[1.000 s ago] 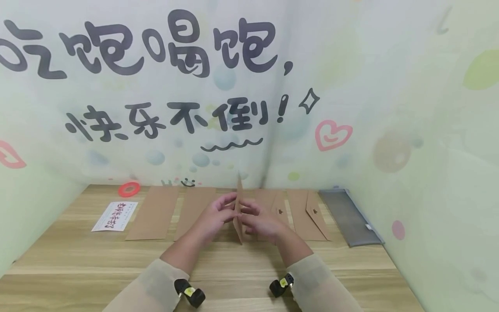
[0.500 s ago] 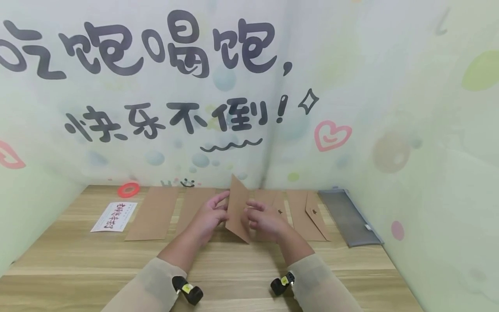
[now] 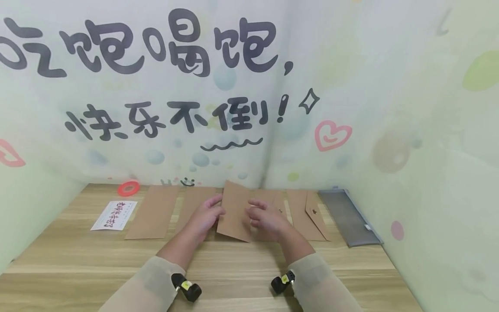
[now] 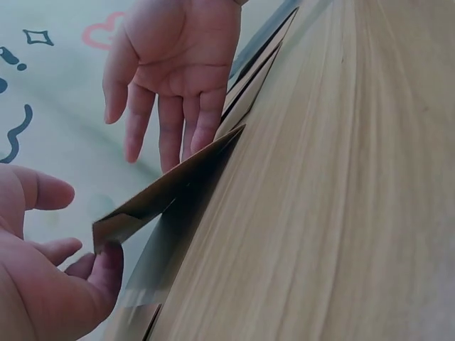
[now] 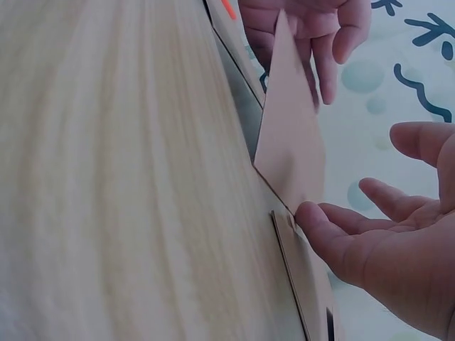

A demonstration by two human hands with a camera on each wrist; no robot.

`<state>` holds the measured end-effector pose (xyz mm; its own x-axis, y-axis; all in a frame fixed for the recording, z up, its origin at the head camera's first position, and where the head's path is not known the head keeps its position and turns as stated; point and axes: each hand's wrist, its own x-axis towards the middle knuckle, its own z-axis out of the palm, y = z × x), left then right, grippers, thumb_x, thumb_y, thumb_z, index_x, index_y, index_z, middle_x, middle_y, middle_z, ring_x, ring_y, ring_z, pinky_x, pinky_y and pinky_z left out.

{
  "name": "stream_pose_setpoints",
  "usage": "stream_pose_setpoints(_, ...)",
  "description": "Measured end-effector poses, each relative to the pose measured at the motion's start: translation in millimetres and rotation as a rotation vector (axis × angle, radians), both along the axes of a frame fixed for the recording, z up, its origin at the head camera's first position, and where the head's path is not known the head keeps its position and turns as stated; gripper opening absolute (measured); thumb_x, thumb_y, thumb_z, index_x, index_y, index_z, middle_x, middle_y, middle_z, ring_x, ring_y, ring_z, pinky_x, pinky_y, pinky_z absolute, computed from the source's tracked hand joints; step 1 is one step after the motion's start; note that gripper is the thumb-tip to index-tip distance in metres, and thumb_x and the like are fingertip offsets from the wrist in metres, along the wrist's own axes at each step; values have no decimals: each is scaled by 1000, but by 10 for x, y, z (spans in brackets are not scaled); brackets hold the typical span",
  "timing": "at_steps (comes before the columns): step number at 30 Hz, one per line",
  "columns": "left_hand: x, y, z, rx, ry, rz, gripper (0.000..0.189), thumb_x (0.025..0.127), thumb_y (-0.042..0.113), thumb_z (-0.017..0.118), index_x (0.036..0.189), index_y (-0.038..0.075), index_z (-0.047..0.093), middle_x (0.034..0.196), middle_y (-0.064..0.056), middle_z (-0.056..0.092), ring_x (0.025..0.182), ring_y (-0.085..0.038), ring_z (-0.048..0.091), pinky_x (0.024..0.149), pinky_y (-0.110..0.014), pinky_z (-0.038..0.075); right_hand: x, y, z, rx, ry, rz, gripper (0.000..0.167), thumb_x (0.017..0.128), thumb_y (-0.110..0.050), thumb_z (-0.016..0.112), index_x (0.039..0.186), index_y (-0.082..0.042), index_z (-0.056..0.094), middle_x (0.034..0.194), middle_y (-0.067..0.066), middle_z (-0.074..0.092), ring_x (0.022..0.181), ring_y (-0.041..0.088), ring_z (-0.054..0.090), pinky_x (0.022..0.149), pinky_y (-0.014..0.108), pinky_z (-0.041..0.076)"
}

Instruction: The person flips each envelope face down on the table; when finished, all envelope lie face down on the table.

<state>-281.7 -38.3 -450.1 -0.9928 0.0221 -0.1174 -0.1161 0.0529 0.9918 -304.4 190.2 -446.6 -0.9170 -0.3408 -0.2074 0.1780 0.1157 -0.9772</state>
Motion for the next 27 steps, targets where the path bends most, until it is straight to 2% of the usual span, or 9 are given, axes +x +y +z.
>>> stream_pose_setpoints(2, -6, 1, 2, -22, 3, 4, 69, 94, 12, 64, 160, 7, 48, 170, -19, 41, 159, -38, 37, 131, -58, 31, -8, 6, -1, -2, 0, 0, 61, 109, -16, 58, 162, 3, 37, 157, 27, 52, 115, 17, 65, 101, 30, 58)
stream_pose_setpoints(5, -6, -1, 6, -57, 6, -5, 68, 95, 13, 63, 161, 4, 46, 170, -20, 42, 160, -37, 37, 132, -55, 31, -28, 13, -14, -4, -2, -4, 61, 109, -18, 58, 163, 3, 36, 160, 27, 49, 127, 22, 63, 104, 32, 58)
stream_pose_setpoints(8, 7, 1, 17, -96, 12, -26, 67, 97, 15, 62, 160, 2, 46, 169, -21, 42, 161, -38, 36, 132, -56, 31, -52, 21, -35, -10, -7, -9, 62, 110, -20, 58, 164, 1, 36, 165, 26, 44, 144, 31, 54, 110, 36, 56)
stream_pose_setpoints(11, 21, 9, 26, -129, 11, -43, 66, 98, 18, 62, 160, 3, 47, 169, -22, 43, 159, -39, 37, 131, -58, 32, -66, 27, -48, -20, -12, -10, 64, 109, -22, 60, 164, 0, 35, 168, 25, 40, 153, 38, 45, 114, 39, 54)
stream_pose_setpoints(19, 55, 23, 29, -147, -12, -68, 66, 97, 22, 62, 159, 6, 49, 167, -23, 45, 155, -41, 43, 127, -60, 36, -47, 41, -45, -13, -9, -4, 64, 109, -22, 60, 165, -1, 35, 169, 25, 40, 156, 41, 42, 116, 42, 53)
stream_pose_setpoints(27, 32, 30, -16, -147, -12, -63, 63, 97, 22, 62, 157, 7, 52, 163, -21, 50, 150, -38, 48, 125, -59, 40, -36, 47, -50, -17, -7, -1, 63, 110, -22, 58, 165, -2, 36, 170, 22, 40, 157, 39, 42, 116, 40, 53)
